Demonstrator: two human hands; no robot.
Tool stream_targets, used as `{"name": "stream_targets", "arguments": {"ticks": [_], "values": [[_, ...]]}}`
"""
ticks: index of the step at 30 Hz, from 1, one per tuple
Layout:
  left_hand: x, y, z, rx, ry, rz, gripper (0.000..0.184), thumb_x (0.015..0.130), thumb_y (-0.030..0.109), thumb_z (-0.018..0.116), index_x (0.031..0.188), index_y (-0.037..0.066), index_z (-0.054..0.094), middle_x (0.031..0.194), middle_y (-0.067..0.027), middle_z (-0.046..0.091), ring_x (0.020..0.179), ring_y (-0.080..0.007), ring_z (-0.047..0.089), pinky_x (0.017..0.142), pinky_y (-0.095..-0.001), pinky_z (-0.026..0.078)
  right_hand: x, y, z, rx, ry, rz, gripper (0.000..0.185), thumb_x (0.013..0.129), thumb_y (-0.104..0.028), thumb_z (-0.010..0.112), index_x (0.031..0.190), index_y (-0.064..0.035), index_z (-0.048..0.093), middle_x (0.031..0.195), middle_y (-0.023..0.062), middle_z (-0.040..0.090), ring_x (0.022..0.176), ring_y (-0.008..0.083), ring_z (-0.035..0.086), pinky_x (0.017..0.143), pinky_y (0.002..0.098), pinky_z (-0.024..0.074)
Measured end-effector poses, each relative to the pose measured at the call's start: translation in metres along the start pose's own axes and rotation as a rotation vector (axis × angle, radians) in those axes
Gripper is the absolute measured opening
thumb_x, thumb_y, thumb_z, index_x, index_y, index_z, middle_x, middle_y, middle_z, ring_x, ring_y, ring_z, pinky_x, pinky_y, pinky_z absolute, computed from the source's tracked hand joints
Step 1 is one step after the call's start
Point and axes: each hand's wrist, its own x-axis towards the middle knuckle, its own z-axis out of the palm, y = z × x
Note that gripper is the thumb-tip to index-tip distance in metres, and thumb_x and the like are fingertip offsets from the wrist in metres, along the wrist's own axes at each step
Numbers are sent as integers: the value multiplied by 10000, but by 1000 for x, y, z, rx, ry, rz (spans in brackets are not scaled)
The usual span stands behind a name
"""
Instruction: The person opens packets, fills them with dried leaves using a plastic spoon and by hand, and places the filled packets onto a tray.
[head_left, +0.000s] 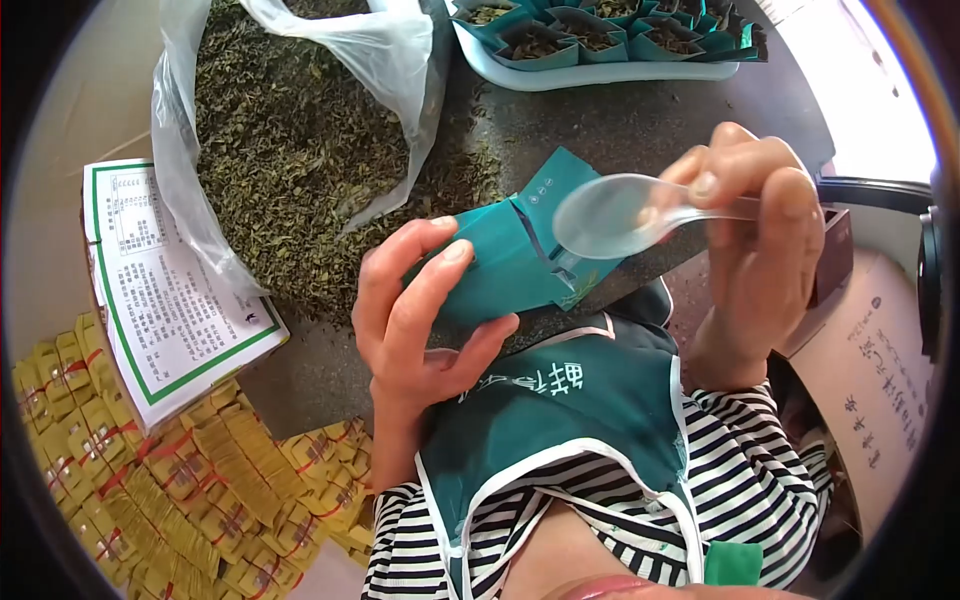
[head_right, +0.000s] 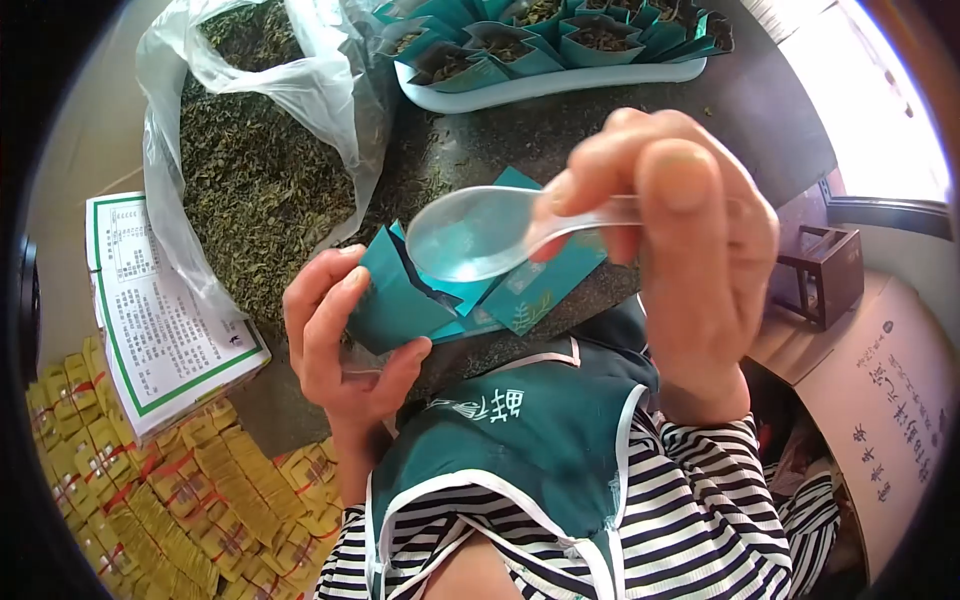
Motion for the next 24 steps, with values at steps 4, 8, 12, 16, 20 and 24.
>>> {"name": "stream_targets", "arguments": {"ticks": [4,8,12,16,20,24], "values": [[-6,0,-10,123,11,25,603,671,155,856,1221,58,630,1196,-193,633,992,-342,653,815,-417,552,5,-5,28,-7,-16,44,514,1078,-414,389,871,5,603,737,99,608,625,127,502,548,230,353],[-7,-3,-12,152,0,58,542,735,166,828,1224,61,621,1172,-190,646,977,-353,654,797,-423,547,3,-9,36,56,-72,143,344,1053,-229,500,853,21,627,786,68,624,698,116,570,620,260,454],[-14,-11,-6,197,-14,71,431,808,146,788,1197,41,633,1123,-187,650,928,-346,651,764,-412,544,2,0,40,-25,-120,281,277,1041,-175,526,875,24,623,776,72,595,701,137,614,607,285,489],[-26,-19,7,52,-24,-97,366,822,71,761,1166,25,644,1093,-184,643,864,-325,638,679,-372,530,7,10,45,-59,-163,251,327,1029,-233,539,864,45,581,738,155,549,666,230,580,624,368,474],[-28,-20,-6,221,-147,-83,445,829,201,757,1211,19,619,1158,-173,624,982,-353,608,821,-459,481,3,22,47,-23,-130,174,295,1016,-231,554,920,43,604,791,194,551,727,329,579,683,417,460],[-32,-18,-13,451,-327,-82,592,822,409,723,1247,19,589,1300,-171,566,1219,-400,511,1031,-555,355,-12,42,37,-83,-92,38,211,1024,-183,549,1019,12,629,897,138,591,817,262,601,747,357,476]]}}
